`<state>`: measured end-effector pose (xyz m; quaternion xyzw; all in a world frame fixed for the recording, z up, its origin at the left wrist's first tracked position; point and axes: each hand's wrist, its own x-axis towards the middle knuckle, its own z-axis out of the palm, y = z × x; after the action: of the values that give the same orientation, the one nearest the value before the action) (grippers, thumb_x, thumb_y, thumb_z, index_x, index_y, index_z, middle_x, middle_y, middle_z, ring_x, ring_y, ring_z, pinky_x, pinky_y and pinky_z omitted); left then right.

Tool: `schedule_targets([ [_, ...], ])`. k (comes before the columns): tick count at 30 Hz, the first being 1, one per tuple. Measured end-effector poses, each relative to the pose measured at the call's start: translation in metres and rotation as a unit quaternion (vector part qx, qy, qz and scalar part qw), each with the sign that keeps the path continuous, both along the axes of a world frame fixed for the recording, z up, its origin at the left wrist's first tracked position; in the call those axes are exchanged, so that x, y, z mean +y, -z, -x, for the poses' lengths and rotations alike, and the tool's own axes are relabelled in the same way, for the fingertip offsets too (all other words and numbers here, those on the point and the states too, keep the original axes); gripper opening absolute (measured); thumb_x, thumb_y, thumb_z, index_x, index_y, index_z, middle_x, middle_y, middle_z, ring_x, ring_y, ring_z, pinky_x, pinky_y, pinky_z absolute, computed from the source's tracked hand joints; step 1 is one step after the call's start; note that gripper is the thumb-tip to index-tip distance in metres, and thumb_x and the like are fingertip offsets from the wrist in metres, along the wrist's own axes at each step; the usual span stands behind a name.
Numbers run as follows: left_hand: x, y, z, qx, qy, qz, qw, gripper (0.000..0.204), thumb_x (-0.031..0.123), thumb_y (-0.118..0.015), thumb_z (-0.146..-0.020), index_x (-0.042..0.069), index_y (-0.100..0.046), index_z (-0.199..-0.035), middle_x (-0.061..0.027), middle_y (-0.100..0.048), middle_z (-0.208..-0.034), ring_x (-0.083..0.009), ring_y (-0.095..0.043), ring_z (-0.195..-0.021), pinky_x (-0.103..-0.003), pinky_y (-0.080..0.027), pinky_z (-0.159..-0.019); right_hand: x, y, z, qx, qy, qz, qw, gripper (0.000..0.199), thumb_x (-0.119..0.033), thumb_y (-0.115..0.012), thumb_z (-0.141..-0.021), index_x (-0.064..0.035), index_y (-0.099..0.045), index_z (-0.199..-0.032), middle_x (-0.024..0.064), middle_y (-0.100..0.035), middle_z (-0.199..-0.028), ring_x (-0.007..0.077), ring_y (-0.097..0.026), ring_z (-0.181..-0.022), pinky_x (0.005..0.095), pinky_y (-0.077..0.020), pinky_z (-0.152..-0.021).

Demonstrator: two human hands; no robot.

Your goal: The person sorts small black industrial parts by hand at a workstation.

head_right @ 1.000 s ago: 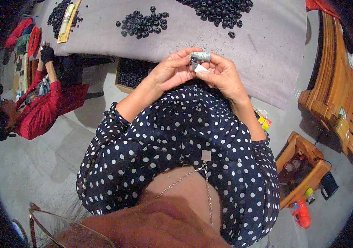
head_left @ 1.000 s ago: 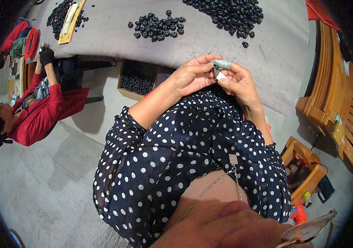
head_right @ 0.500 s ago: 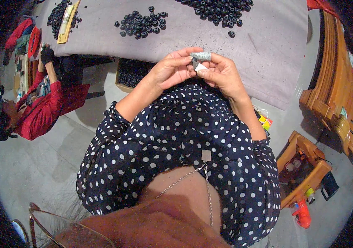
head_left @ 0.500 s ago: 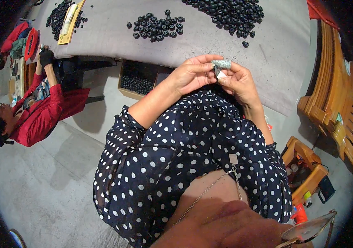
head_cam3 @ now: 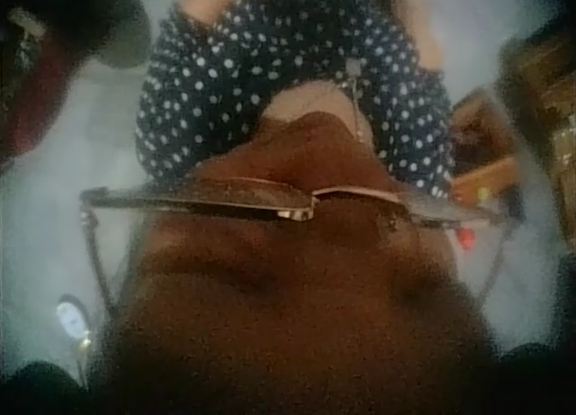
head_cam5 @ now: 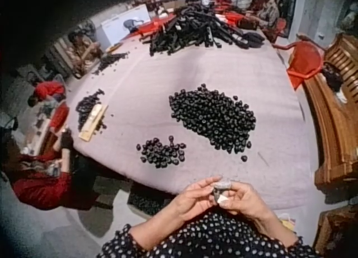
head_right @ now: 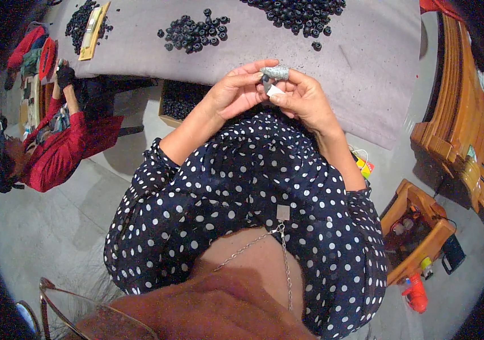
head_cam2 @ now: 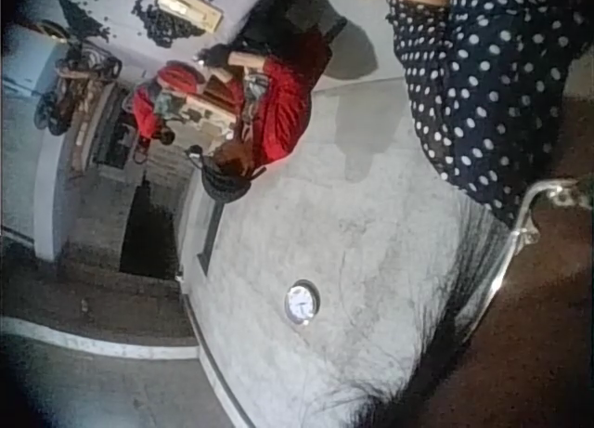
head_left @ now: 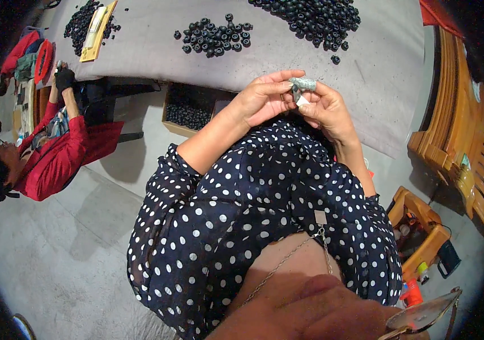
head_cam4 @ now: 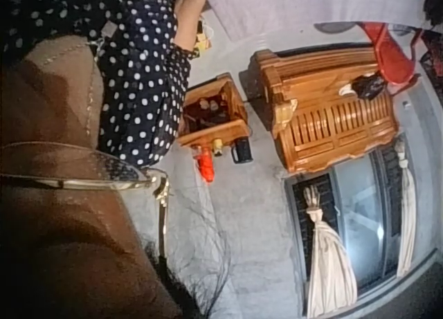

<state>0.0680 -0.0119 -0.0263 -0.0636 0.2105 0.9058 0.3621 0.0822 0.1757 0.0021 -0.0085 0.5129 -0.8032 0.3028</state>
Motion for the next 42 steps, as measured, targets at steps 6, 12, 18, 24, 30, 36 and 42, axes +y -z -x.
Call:
schedule_targets([
  [6, 0.001, -0.006, 0.000, -0.009, -0.002, 0.010, 1.000, 0.038, 0.010, -0.056, -0.088, 0.000, -0.049, -0.124, -0.0117, -0.062, -0.102, -0.0161, -0.061, -0.083, -0.026, -0.051, -0.074, 0.001, -0.001, 0.001, -0.004, -0.005, 0.012, 1.000, 0.041, -0.013, -0.069, -0.079, 0.0002, -0.054, -0.115, 0.0052, -0.066, -0.091, 0.0011, -0.048, -0.054, 0.0134, -0.0345, -0.042],
  [12, 0.000, -0.003, -0.001, -0.001, 0.004, -0.001, 1.000, 0.039, 0.008, -0.057, -0.087, 0.000, -0.048, -0.124, -0.0128, -0.062, -0.104, -0.0154, -0.061, -0.082, -0.026, -0.052, -0.074, 0.002, -0.003, 0.001, -0.021, -0.005, 0.007, 1.000, 0.036, -0.012, -0.068, -0.080, 0.0003, -0.056, -0.111, 0.0058, -0.066, -0.090, 0.0009, -0.048, -0.054, 0.0132, -0.0348, -0.042],
  [18, 0.000, 0.002, 0.000, 0.013, 0.025, -0.031, 0.999, 0.039, 0.009, -0.056, -0.088, 0.000, -0.048, -0.125, -0.0146, -0.062, -0.105, -0.0178, -0.062, -0.087, -0.028, -0.052, -0.078, 0.003, -0.001, 0.001, -0.035, 0.003, 0.014, 0.999, 0.032, -0.011, -0.068, -0.080, 0.0003, -0.057, -0.108, 0.0042, -0.065, -0.087, 0.0010, -0.048, -0.053, 0.0133, -0.0349, -0.041],
  [24, 0.003, -0.007, 0.001, -0.005, 0.011, -0.041, 0.999, 0.037, 0.010, -0.053, -0.089, 0.000, -0.048, -0.125, -0.0150, -0.062, -0.104, -0.0216, -0.062, -0.094, -0.031, -0.050, -0.084, 0.002, -0.003, 0.000, -0.015, -0.003, 0.020, 1.000, 0.037, -0.011, -0.069, -0.079, 0.0001, -0.055, -0.112, 0.0030, -0.064, -0.085, 0.0008, -0.048, -0.053, 0.0130, -0.0350, -0.041],
  [30, 0.001, 0.005, 0.000, -0.004, 0.031, -0.060, 0.998, 0.044, 0.010, -0.060, -0.085, 0.000, -0.047, -0.126, -0.0107, -0.058, -0.111, -0.0165, -0.059, -0.093, -0.027, -0.052, -0.078, 0.003, -0.002, 0.001, -0.026, 0.001, 0.033, 0.999, 0.039, -0.009, -0.068, -0.080, 0.0003, -0.054, -0.115, 0.0045, -0.065, -0.087, 0.0011, -0.049, -0.053, 0.0128, -0.0354, -0.041],
  [36, 0.001, -0.003, -0.001, -0.015, 0.026, -0.037, 0.999, 0.035, 0.008, -0.054, -0.089, 0.000, -0.050, -0.123, -0.0118, -0.062, -0.102, -0.0149, -0.061, -0.082, -0.028, -0.052, -0.076, 0.003, -0.002, 0.001, -0.024, -0.001, 0.029, 0.999, 0.037, -0.009, -0.067, -0.081, 0.0007, -0.055, -0.114, 0.0047, -0.065, -0.086, 0.0011, -0.049, -0.053, 0.0130, -0.0347, -0.041],
  [42, 0.004, 0.003, -0.005, -0.023, 0.044, -0.071, 0.996, 0.035, 0.008, -0.053, -0.090, 0.000, -0.050, -0.124, -0.0097, -0.061, -0.104, -0.0127, -0.060, -0.080, -0.027, -0.052, -0.074, 0.005, 0.005, -0.001, -0.039, 0.014, 0.016, 0.999, 0.032, -0.010, -0.066, -0.081, 0.0019, -0.058, -0.110, 0.0032, -0.064, -0.082, 0.0010, -0.047, -0.052, 0.0135, -0.0334, -0.041],
])
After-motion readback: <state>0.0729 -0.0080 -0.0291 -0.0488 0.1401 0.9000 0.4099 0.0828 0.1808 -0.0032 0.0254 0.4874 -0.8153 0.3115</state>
